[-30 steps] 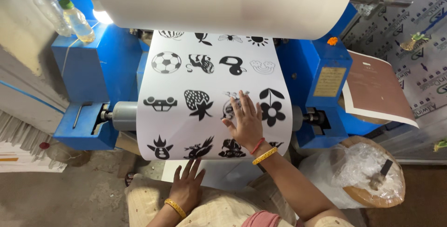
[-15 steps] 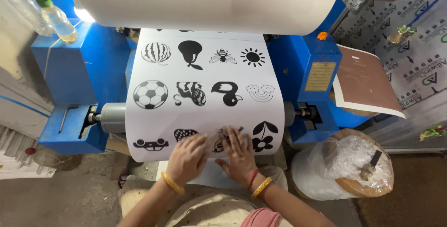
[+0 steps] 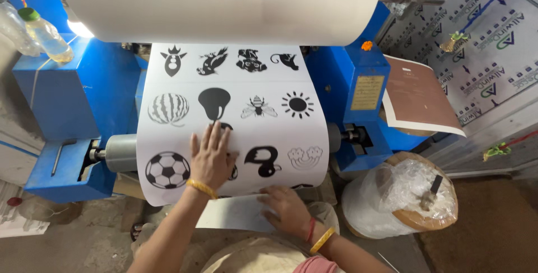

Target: The person operates a blue laminating machine, feeding a large white sheet with black printed icons through the rollers. They use both hands to smooth the sheet as it moves and guide it into the machine, occasionally adjusting the feed to ensure proper alignment.

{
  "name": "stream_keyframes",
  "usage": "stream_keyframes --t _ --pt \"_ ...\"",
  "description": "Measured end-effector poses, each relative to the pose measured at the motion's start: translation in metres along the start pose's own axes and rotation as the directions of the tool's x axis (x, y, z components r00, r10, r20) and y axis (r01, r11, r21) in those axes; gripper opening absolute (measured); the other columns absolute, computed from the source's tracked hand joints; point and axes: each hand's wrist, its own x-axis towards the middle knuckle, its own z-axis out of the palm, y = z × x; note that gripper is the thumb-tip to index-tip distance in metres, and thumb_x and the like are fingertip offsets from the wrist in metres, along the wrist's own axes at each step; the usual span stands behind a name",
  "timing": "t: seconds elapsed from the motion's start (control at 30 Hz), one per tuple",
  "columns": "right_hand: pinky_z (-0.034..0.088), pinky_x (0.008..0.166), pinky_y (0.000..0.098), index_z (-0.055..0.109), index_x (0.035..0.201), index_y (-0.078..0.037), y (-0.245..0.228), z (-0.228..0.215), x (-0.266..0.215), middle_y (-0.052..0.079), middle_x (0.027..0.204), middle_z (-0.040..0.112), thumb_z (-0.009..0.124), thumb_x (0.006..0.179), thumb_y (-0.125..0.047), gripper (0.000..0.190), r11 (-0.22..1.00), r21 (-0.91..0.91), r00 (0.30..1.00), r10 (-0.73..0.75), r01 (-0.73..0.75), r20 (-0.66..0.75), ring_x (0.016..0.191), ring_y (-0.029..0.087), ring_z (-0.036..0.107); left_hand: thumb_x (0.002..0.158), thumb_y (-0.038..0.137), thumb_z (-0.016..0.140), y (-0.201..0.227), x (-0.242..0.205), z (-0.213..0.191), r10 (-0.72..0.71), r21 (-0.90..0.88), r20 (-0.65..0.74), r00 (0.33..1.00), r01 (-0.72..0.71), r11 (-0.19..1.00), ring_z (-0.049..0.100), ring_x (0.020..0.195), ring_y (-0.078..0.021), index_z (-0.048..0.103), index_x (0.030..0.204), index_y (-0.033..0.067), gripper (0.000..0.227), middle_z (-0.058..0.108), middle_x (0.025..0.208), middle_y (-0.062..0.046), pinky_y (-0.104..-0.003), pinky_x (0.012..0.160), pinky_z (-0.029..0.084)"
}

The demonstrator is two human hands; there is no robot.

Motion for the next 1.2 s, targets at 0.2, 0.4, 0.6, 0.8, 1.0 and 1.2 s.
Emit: stream_keyframes --t 0.2,0.4,0.6,0.8,1.0,1.2 --pt "0.044 0.106 0.0453 0.064 0.13 -0.007 0.036 -0.038 0.078 0.013 0.13 0.065 0.067 0.097 -0.031 0.041 0.972 -0.228 0.944 -0.132 0.063 -0.303 0.122 0.03 0.058 0.092 0.041 0.056 0.008 -0.065 0.017 0.032 -0.051 -0.05 0.998 -0.034 0.998 0.017 0.155 -0.0305 0.034 0.157 0.0154 0.073 0.022 0.167 -0.013 -0.056 0.124 0.004" --pt "0.03 0.116 0.0556 0.045 0.152 -0.007 0.079 -0.038 0.184 0.016 0.158 0.043 0.056 0.098 -0.056 0.074 0.911 -0.395 0.955 -0.009 -0.113 -0.295 0.146 0.032 0.04 0.086 0.033 0.062 0.015 -0.109 0.016 0.083 0.015 0.098 0.992 -0.085 0.996 0.012 0.153 -0.0332 0.031 0.157 0.0101 0.081 0.013 0.165 -0.018 -0.059 0.119 0.006" --pt "0.019 0.119 0.0594 0.036 0.158 -0.016 0.11 -0.028 0.246 0.011 0.167 0.026 0.043 0.096 -0.068 0.081 0.834 -0.445 0.942 0.249 -0.326 -0.224 0.151 0.029 0.026 0.08 0.027 0.069 0.015 -0.153 0.017 0.061 -0.126 0.3 0.952 -0.024 0.992 0.016 0.151 -0.0332 0.039 0.156 0.0127 0.083 0.017 0.17 -0.016 -0.061 0.117 0.016" --pt "0.016 0.122 0.0575 0.041 0.155 -0.021 0.106 -0.015 0.224 0.01 0.165 0.032 0.034 0.098 -0.071 0.077 0.808 -0.457 0.921 0.38 -0.373 -0.08 0.152 0.031 0.028 0.083 0.021 0.073 0.001 -0.17 0.016 0.137 -0.331 0.286 0.949 -0.036 0.943 0.028 0.147 -0.0372 0.052 0.14 0.0102 0.061 0.031 0.165 -0.018 -0.054 0.114 0.03" --pt "0.016 0.122 0.0601 0.04 0.156 -0.019 0.08 0.005 0.163 0.015 0.164 0.035 0.03 0.098 -0.072 0.079 0.813 -0.51 0.956 0.189 -0.281 -0.224 0.151 0.035 0.031 0.092 0.016 0.066 -0.008 -0.114 -0.007 0.244 -0.348 -0.185 0.952 -0.296 0.89 0.051 0.138 -0.0353 0.068 0.125 0.0043 0.035 0.057 0.145 -0.015 -0.049 0.111 0.042" --pt "0.014 0.119 0.0637 0.029 0.16 -0.017 0.052 0.018 0.108 0.017 0.167 0.023 0.047 0.094 -0.068 0.085 0.846 -0.489 0.962 0.091 -0.21 -0.256 0.153 0.038 0.023 0.091 0.03 0.064 -0.016 0.0 -0.015 0.229 -0.118 -0.197 0.953 -0.255 0.96 0.045 0.141 -0.032 0.065 0.132 0.0079 0.046 0.05 0.151 -0.016 -0.051 0.113 0.037"
